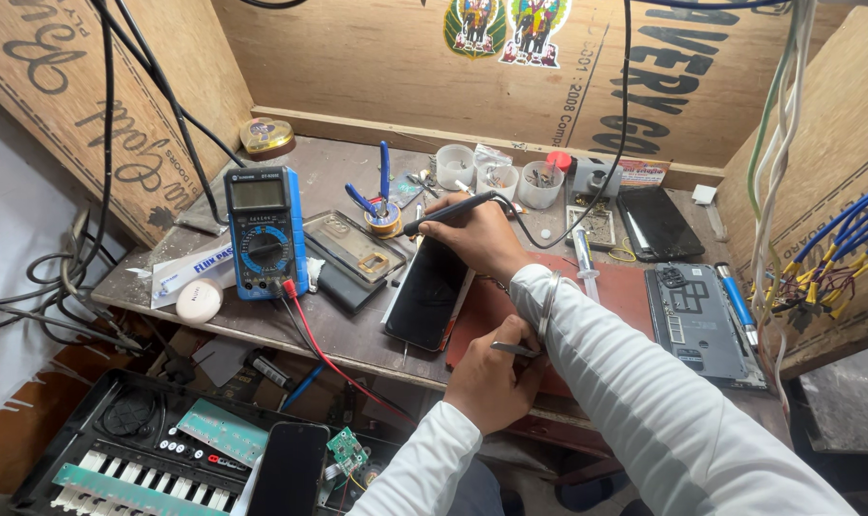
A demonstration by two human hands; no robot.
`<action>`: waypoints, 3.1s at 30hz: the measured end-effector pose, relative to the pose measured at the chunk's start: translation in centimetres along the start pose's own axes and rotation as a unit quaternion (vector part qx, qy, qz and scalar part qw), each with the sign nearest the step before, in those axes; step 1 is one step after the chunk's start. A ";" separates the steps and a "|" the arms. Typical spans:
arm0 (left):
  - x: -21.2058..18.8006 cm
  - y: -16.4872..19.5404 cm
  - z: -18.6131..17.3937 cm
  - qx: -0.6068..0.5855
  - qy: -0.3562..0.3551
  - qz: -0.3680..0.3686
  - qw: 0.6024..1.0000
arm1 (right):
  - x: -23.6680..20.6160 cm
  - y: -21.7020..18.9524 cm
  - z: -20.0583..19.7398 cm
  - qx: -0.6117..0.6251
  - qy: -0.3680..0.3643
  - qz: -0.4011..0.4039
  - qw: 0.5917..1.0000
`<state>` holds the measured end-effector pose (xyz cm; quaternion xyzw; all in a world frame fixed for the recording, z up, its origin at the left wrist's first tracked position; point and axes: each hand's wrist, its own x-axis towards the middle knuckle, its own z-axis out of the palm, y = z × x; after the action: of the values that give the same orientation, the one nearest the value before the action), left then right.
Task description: The person solders components on a small phone circuit board placed on a red mat, holding the board with tweezers in one hand and a soldering iron in the other. They apply liquid from a syringe onto the board, reposition it, and continue soldering and probing the board with tools.
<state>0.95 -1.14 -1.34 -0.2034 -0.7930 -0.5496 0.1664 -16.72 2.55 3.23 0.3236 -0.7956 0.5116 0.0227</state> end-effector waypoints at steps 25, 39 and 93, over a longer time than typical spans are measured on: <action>0.1 0.0 -0.1 0.001 -0.004 0.006 1.000 | -0.2 -0.3 0.0 -0.016 0.004 -0.011 1.000; 0.1 0.5 -0.2 -0.029 0.011 0.015 0.999 | -1.9 -4.6 -2.5 -0.034 0.056 -0.027 0.997; 0.0 0.0 -0.2 -0.029 -0.006 -0.043 0.999 | -23.5 -2.1 -9.6 0.547 0.245 0.101 0.794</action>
<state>0.98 -1.30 -1.29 -0.1769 -0.7859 -0.5777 0.1320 0.07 21.51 0.84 0.0636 -0.3786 0.9232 -0.0154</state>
